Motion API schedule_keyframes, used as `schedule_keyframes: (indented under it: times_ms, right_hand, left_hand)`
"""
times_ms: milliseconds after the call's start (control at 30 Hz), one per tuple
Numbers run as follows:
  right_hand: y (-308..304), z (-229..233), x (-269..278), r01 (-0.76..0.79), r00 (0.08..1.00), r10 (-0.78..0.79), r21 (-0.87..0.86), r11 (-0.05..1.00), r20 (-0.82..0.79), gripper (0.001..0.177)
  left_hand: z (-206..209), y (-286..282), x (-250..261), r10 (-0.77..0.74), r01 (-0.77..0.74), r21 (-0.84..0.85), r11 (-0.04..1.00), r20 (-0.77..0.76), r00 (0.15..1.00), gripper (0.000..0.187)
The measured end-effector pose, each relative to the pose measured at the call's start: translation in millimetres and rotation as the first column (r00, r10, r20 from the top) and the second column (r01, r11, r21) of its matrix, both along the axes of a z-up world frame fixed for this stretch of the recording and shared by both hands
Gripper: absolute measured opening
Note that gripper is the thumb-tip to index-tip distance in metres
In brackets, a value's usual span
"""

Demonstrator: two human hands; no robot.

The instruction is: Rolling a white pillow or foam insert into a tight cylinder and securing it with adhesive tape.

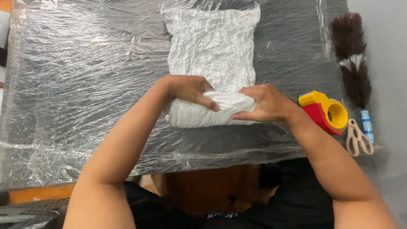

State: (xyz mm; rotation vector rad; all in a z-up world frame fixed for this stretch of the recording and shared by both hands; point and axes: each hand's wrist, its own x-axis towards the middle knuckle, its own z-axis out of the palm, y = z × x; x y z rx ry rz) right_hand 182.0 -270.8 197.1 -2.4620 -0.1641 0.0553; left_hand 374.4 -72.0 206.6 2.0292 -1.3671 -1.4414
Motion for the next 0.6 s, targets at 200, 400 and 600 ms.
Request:
schedule_keyframes:
  times_ms: [200, 400, 600]
  right_hand:
    - [-24, -16, 25, 0.188, 0.922, -0.16, 0.047, 0.981, -0.352, 0.043]
    - [-22, 2, 36, 0.257, 0.863, -0.196, 0.07, 0.964, -0.465, 0.051]
    - [-34, -14, 42, 0.257, 0.847, -0.194, 0.062, 0.964, -0.495, 0.06]
  left_hand:
    - [5, -2, 12, 0.138, -0.139, -0.076, 0.987, -0.021, 0.99, 0.092]
    - [6, 7, 9, 0.156, 0.018, -0.391, 0.92, 0.409, 0.899, 0.054]
    - [9, 22, -86, 0.132, 0.289, -0.245, 0.925, 0.924, 0.359, 0.054]
